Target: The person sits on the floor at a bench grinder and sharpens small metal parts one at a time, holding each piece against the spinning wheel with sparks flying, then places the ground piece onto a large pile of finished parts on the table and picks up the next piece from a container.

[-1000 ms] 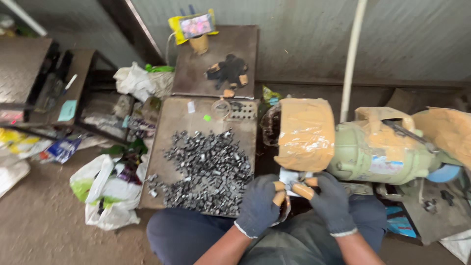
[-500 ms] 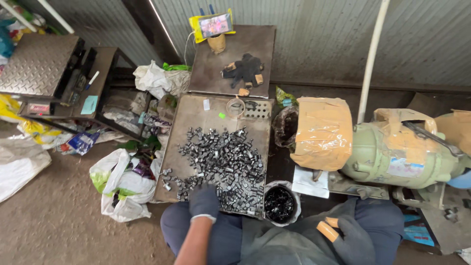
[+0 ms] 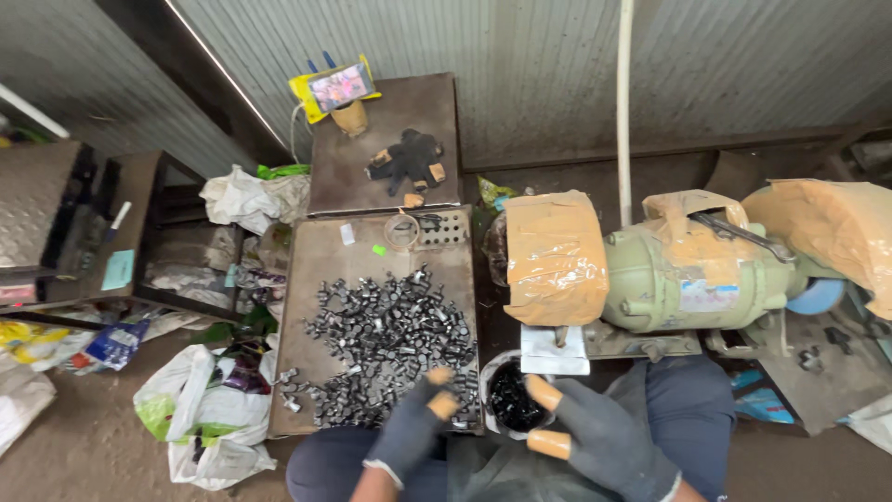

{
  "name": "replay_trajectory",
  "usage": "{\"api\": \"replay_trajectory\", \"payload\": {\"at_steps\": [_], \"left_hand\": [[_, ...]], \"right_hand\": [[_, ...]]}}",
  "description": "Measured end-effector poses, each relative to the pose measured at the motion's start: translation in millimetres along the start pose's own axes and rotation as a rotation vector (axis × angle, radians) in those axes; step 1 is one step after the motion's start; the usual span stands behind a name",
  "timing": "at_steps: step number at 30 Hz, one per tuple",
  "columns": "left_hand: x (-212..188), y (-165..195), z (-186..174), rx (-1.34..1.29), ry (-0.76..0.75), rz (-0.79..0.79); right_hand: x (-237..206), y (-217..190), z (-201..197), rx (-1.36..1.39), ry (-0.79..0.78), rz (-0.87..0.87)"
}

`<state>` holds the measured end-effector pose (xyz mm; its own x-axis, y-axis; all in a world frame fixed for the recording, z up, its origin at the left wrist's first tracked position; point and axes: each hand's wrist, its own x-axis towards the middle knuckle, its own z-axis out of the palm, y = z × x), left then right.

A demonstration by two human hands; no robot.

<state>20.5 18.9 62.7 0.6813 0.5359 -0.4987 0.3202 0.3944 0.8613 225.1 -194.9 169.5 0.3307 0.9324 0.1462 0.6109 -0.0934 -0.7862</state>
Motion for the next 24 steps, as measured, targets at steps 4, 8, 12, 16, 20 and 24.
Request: {"api": "replay_trajectory", "payload": {"at_steps": [4,8,12,16,20,24], "left_hand": [[-46,47,84,-0.037,-0.299,0.172],[-36,98,112,0.310,0.011,0.377],[4,113,120,0.813,0.169,0.977],[40,105,122,0.842,-0.016,0.962],[59,97,112,0.890,-0.195,0.945],[62,89,109,0.936,-0.224,0.969]], "right_hand": [[5,-6,-15,-0.094,0.002,-0.222],[4,13,-23,-0.223,0.218,-0.012],[10,38,-11,-0.344,0.285,0.275],[19,53,-4,-0.310,0.330,0.238],[28,61,-11,-0.084,0.324,0.137],[34,70,-17,-0.130,0.222,0.179]]}}
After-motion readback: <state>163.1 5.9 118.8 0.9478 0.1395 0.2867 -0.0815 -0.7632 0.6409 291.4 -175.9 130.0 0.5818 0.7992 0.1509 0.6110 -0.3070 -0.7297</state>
